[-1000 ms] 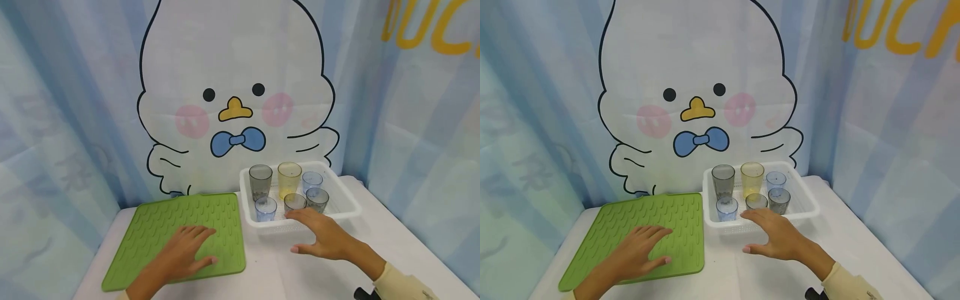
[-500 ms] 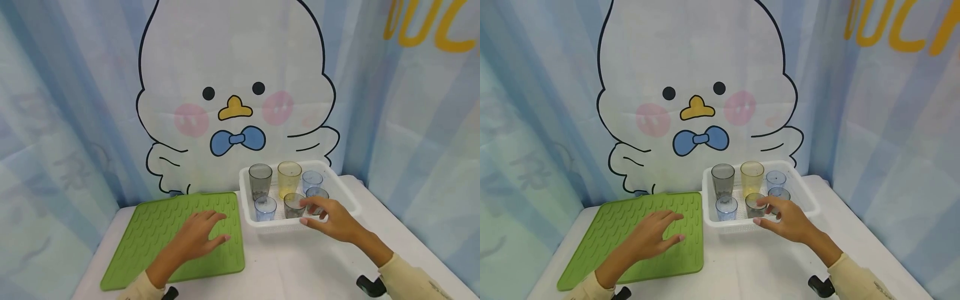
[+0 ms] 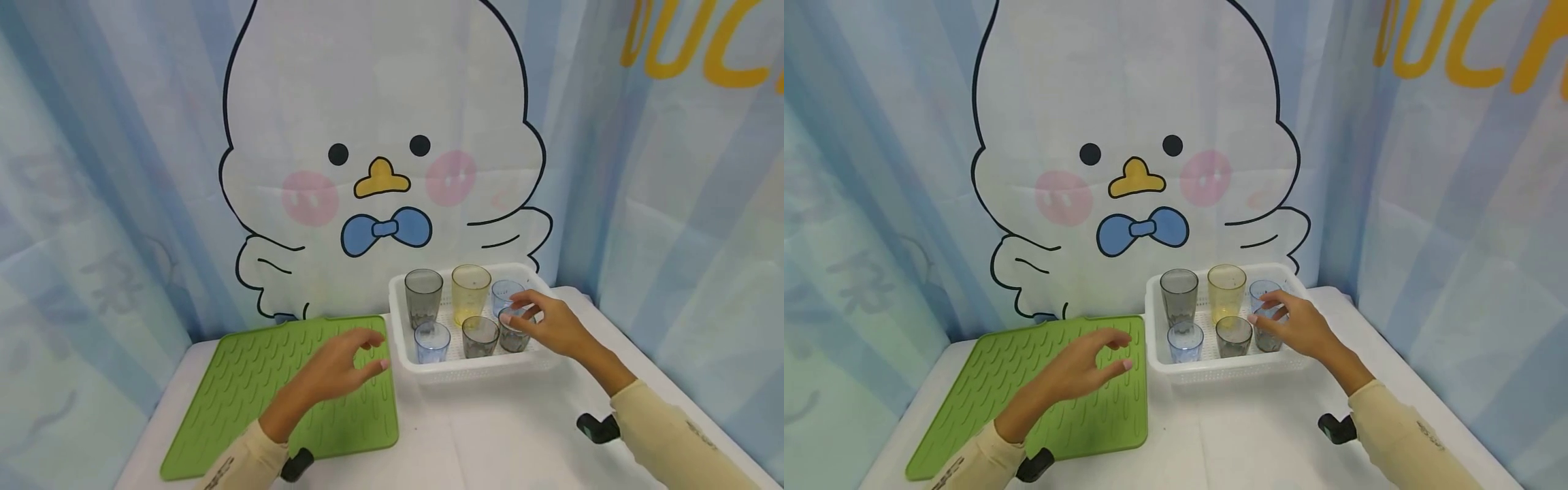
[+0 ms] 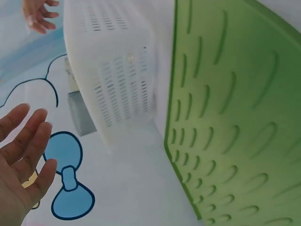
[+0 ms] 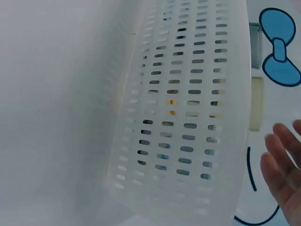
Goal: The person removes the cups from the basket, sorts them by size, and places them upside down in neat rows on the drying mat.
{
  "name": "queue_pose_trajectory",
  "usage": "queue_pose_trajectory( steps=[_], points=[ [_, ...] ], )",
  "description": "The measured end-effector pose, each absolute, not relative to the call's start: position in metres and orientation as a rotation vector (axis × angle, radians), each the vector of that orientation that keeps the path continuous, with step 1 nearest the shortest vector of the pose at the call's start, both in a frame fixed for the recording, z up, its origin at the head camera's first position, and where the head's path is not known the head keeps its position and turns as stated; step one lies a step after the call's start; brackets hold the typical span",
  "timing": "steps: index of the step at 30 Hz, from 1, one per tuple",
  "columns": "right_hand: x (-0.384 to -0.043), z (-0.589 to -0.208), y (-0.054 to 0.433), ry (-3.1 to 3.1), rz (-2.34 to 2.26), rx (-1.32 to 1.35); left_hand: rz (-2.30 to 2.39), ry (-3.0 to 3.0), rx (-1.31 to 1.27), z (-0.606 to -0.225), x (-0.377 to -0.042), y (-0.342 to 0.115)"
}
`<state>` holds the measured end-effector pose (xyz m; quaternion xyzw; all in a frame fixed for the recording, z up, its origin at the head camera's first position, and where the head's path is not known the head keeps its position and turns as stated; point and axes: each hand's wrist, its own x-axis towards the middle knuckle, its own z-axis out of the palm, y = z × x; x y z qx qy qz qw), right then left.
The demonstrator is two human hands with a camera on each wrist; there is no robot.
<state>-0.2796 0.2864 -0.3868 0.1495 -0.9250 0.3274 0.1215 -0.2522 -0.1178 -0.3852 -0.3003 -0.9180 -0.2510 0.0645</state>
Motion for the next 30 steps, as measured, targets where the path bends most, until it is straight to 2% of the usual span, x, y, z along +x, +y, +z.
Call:
queue_pose_trajectory(
  steps=[8, 21, 30],
  points=[
    [-0.299, -0.396, 0.298, -2.915, 0.914, 0.269, -0.809, -2.75, -0.974, -0.377, -0.259, -0.102],
    [-0.31, -0.42, 0.304, -3.1, 0.977, 0.186, -0.755, -2.776, -1.024, -0.381, -0.261, -0.091],
    [-0.322, -0.421, 0.305, -3.125, 0.869, 0.134, -0.706, -2.747, -1.064, -0.38, -0.265, -0.088]
  ],
)
